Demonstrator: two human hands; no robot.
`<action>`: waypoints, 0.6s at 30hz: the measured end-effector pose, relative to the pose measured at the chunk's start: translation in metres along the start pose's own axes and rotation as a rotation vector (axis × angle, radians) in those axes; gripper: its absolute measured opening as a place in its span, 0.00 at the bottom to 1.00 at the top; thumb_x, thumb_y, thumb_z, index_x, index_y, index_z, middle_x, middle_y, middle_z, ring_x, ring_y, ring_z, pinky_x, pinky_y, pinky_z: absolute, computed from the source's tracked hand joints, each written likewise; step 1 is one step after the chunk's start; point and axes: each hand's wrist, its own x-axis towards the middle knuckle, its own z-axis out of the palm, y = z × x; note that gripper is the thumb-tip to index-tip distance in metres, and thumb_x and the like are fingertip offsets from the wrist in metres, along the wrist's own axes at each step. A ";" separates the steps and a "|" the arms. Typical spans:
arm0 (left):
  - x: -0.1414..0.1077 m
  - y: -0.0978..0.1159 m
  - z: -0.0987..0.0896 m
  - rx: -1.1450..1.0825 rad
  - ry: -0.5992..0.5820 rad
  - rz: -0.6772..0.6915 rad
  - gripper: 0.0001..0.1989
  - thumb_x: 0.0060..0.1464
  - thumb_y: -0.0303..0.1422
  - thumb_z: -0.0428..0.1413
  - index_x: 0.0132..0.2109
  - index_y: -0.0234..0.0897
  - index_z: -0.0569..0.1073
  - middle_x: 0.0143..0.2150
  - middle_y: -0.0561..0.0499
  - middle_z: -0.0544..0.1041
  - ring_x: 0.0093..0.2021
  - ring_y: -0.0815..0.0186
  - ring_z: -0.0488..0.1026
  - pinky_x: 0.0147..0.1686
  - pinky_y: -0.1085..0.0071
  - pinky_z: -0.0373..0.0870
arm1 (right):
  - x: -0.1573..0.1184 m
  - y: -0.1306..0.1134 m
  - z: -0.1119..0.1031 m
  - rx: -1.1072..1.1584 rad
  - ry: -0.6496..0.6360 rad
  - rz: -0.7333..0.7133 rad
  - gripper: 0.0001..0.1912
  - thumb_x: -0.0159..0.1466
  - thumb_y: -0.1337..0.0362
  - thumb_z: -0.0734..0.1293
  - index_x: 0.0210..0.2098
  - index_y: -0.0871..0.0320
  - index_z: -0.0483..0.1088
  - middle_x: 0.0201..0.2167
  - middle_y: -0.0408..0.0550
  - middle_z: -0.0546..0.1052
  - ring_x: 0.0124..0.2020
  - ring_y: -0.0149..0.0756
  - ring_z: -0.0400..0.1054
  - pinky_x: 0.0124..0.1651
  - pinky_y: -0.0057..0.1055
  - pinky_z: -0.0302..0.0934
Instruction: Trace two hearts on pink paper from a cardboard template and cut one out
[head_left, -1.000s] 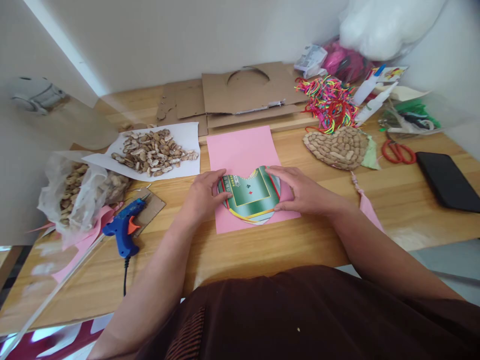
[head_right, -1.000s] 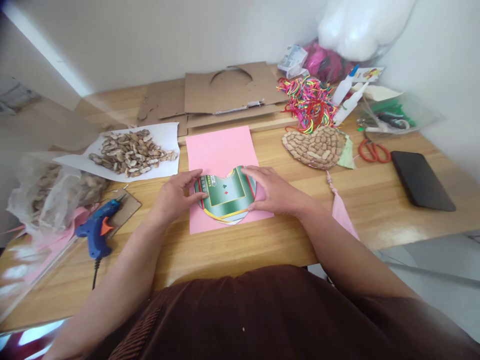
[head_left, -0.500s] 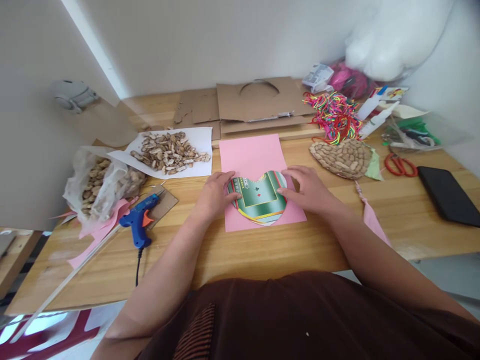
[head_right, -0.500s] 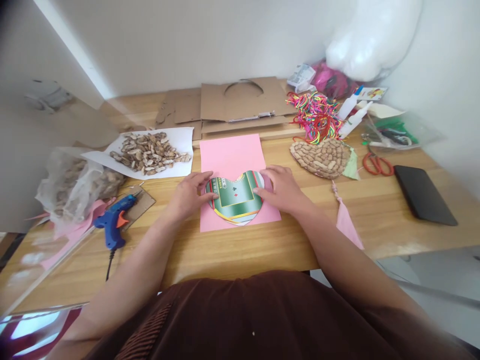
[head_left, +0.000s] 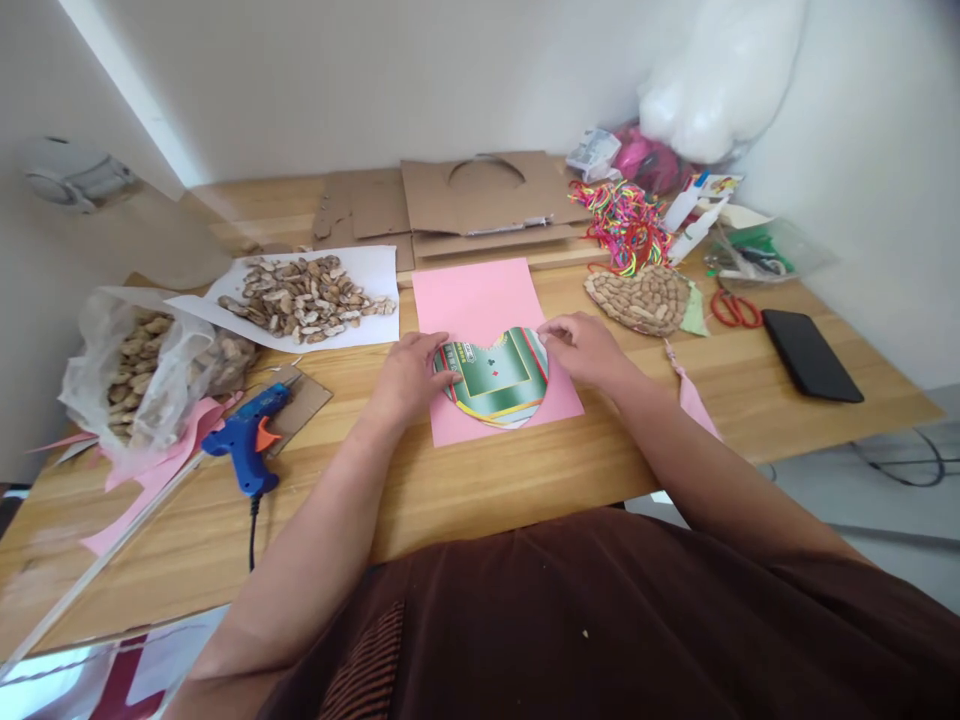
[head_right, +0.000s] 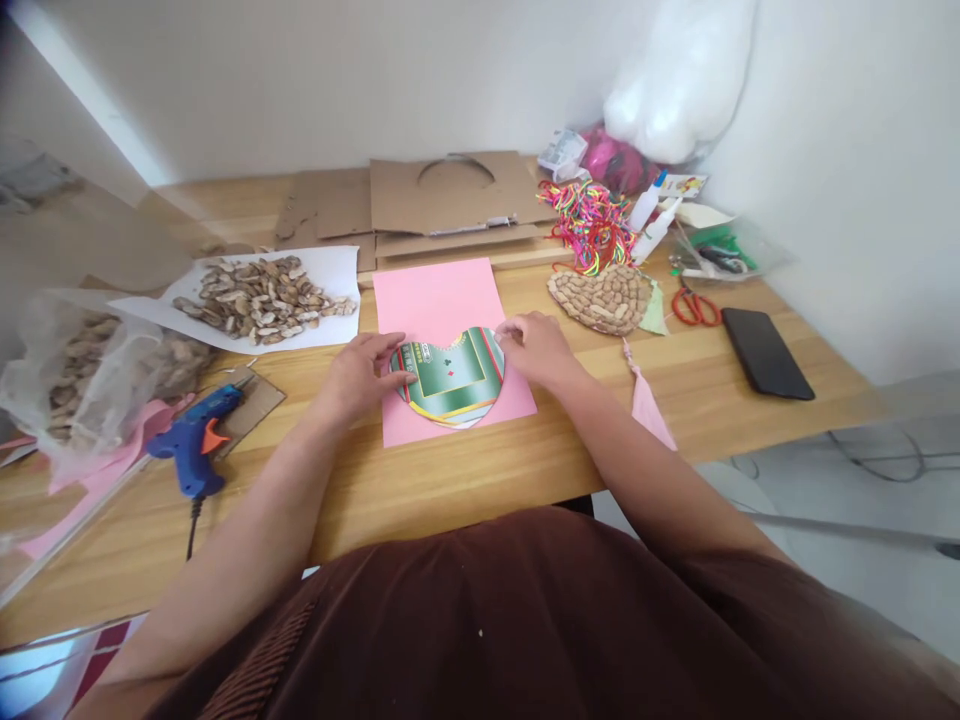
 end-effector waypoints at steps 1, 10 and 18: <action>0.000 0.000 0.000 0.003 0.004 0.000 0.31 0.51 0.33 0.68 0.62 0.34 0.75 0.58 0.40 0.77 0.61 0.51 0.73 0.64 0.57 0.67 | 0.001 -0.002 0.001 -0.006 0.001 0.038 0.14 0.66 0.62 0.65 0.43 0.59 0.81 0.43 0.53 0.85 0.45 0.45 0.77 0.51 0.38 0.67; -0.001 0.002 0.001 -0.039 0.007 -0.023 0.31 0.50 0.31 0.69 0.61 0.35 0.76 0.58 0.40 0.76 0.61 0.51 0.73 0.64 0.57 0.68 | 0.007 -0.023 -0.008 0.028 -0.033 0.293 0.17 0.63 0.50 0.70 0.36 0.58 0.79 0.39 0.54 0.84 0.42 0.47 0.77 0.46 0.39 0.67; -0.001 -0.003 0.003 -0.099 0.039 -0.043 0.33 0.52 0.33 0.68 0.65 0.36 0.72 0.58 0.40 0.76 0.53 0.56 0.77 0.55 0.61 0.75 | -0.012 -0.037 0.017 1.071 0.019 0.266 0.29 0.49 0.59 0.77 0.50 0.55 0.71 0.43 0.48 0.82 0.41 0.43 0.77 0.47 0.43 0.72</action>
